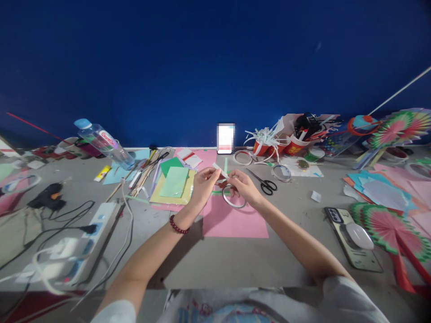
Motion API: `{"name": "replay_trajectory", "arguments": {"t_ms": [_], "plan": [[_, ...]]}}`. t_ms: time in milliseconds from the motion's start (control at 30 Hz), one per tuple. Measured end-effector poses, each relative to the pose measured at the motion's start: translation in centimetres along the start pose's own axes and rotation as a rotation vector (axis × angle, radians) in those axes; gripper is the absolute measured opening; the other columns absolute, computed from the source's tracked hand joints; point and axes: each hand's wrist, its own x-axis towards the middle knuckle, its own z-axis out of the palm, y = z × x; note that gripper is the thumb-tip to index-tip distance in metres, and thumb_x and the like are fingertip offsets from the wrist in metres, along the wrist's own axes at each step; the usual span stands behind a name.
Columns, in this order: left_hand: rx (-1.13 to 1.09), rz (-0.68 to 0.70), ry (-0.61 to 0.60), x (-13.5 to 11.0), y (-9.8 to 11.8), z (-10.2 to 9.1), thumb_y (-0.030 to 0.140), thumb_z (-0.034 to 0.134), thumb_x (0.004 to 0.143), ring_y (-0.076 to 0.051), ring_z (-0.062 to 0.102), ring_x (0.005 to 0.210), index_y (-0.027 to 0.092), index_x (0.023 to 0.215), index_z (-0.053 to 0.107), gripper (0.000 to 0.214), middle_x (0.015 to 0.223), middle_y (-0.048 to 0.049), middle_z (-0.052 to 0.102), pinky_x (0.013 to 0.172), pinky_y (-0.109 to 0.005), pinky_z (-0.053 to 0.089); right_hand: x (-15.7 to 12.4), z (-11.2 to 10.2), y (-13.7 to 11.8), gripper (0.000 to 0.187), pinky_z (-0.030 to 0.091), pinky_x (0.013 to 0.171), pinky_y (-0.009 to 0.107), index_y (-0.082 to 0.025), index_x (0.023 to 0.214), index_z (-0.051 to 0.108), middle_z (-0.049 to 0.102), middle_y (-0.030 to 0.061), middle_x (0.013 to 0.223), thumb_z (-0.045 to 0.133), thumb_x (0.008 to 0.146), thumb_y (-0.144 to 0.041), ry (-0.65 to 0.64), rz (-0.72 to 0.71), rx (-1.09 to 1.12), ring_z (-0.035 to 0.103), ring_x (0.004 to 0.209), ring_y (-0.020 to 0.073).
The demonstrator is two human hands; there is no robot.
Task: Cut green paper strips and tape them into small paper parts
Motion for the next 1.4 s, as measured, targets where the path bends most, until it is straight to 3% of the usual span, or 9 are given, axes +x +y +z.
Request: {"name": "replay_trajectory", "arguments": {"t_ms": [400,767,1067,1200,1400], "plan": [[-0.041,-0.068,0.019,-0.2,0.2,0.2,0.045,0.073,0.07,-0.013,0.063,0.056,0.016,0.065,0.06,0.032,0.06,0.0014,0.06,0.059,-0.026,0.056,0.3,-0.2,0.6,0.026,0.029,0.038,0.019,-0.022,0.078,0.044,0.054,-0.0082,0.048,0.06,0.077,-0.042,-0.017,0.012,-0.016,0.049,0.038,0.0091],[-0.008,-0.082,0.038,0.0,0.0,0.0,0.041,0.07,0.07,-0.012,0.06,0.054,0.017,0.061,0.056,0.029,0.058,0.0022,0.056,0.051,-0.022,0.05,0.5,-0.7,0.6,0.033,0.03,0.037,0.016,-0.022,0.086,0.045,0.063,-0.0053,0.057,0.064,0.076,-0.047,-0.072,0.052,0.011,0.052,0.04,0.0086],[0.012,-0.106,-0.035,-0.2,0.2,0.0,0.043,0.068,0.075,-0.014,0.066,0.061,0.017,0.066,0.057,0.029,0.06,0.0015,0.06,0.057,-0.022,0.053,0.2,-0.8,0.0,0.024,0.036,0.034,0.019,-0.022,0.093,0.043,0.052,-0.0105,0.046,0.052,0.071,-0.027,-0.108,0.063,0.081,0.054,0.038,0.0128],[0.065,-0.067,-0.09,-0.2,0.4,-0.2,0.043,0.069,0.075,-0.014,0.065,0.066,0.016,0.077,0.065,0.027,0.069,-0.0013,0.065,0.059,-0.022,0.053,-0.2,-1.3,0.1,0.025,0.032,0.032,0.019,-0.023,0.096,0.044,0.051,-0.0107,0.051,0.049,0.072,-0.023,-0.047,-0.02,-0.035,0.05,0.034,0.011],[0.025,-0.059,-0.236,-0.3,0.6,0.0,0.039,0.071,0.073,-0.012,0.064,0.062,0.016,0.083,0.065,0.026,0.072,-0.0024,0.066,0.059,-0.023,0.052,-1.2,-2.5,0.1,0.029,0.035,0.044,0.02,-0.021,0.101,0.05,0.062,-0.0031,0.079,0.05,0.073,-0.015,0.103,-0.305,-0.37,0.043,0.04,0.0045]]}}
